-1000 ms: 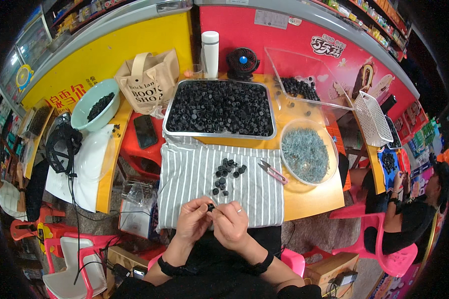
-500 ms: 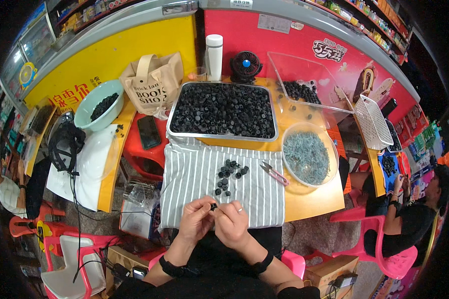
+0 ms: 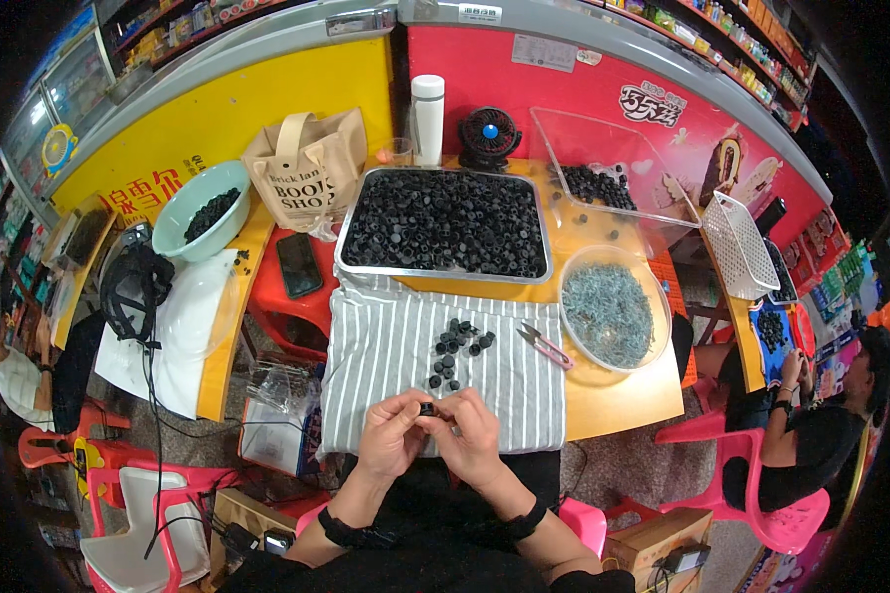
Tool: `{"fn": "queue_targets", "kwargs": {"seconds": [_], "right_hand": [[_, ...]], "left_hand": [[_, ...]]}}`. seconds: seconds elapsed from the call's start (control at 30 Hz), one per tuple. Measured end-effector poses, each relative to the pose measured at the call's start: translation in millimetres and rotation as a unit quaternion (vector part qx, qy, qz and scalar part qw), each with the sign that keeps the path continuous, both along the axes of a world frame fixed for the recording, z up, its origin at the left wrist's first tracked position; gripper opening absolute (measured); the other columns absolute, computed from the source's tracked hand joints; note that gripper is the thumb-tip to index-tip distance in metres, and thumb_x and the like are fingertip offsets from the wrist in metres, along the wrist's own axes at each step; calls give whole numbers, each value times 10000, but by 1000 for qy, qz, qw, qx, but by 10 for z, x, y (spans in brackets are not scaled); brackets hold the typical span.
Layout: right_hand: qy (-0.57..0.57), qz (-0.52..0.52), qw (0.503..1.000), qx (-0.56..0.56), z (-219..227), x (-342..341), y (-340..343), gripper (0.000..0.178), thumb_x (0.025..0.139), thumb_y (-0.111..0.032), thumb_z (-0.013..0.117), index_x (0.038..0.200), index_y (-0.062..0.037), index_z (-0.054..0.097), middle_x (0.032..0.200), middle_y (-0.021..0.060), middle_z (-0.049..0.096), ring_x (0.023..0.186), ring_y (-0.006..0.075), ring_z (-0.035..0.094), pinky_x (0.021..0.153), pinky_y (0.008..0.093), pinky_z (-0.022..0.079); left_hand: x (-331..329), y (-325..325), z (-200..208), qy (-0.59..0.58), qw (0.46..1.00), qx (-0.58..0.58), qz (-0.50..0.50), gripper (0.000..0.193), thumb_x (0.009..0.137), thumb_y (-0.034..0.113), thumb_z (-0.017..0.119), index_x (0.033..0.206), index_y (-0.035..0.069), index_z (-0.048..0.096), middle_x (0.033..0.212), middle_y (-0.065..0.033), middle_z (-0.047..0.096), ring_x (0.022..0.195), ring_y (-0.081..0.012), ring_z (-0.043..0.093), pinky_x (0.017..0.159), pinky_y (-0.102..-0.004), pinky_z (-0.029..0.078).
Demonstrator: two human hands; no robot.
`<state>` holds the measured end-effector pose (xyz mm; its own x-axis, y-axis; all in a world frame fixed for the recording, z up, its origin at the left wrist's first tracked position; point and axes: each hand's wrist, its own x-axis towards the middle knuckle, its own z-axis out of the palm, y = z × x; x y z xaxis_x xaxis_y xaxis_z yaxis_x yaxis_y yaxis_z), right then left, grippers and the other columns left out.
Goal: Assembling small black plastic components by inserting tiny pieces into them by hand and with tweezers.
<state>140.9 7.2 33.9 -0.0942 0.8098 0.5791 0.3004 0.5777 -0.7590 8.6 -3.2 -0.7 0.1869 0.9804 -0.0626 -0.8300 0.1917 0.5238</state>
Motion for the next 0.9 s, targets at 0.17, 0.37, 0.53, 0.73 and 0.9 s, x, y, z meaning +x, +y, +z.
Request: {"fn": "queue_targets", "kwargs": {"seconds": [0.17,0.37,0.53,0.73,0.9], "right_hand": [[-29,-9,999,-19,-33,26,39,239,719,10,764,862,1,572,826,117,568,622,203,577,515,282,463],[-57,9,998,26,-84,16,61,198,700,79,691,834,9,563,829,149,579,628,271,590,530,327,479],[-87,3,994,64,-115,20,104,172,697,83,680,798,13,560,794,157,580,625,291,592,531,342,483],[-86,-19,996,-11,-11,55,57,225,695,35,713,882,-2,593,815,137,592,644,291,602,542,343,489],[-156,-54,986,32,71,70,112,249,717,-23,699,956,-16,632,897,139,604,755,313,619,629,378,504]], "left_hand": [[18,-12,105,14,1000,4,-16,199,939,28,586,1118,-53,620,989,-73,649,924,-135,624,819,-251,493],[-38,-79,20,98,995,36,-10,276,891,12,643,1157,-46,598,1018,-59,647,893,-108,620,804,-233,500],[71,-15,-7,185,982,43,11,232,914,22,607,1143,-11,625,901,16,603,764,-41,554,685,-188,471],[49,-43,92,190,981,32,4,249,921,36,596,1164,-15,616,816,32,559,641,-24,496,519,-174,398],[100,-26,117,184,982,16,30,328,920,13,585,1245,-25,590,864,30,572,741,-35,511,675,-184,430]]}}
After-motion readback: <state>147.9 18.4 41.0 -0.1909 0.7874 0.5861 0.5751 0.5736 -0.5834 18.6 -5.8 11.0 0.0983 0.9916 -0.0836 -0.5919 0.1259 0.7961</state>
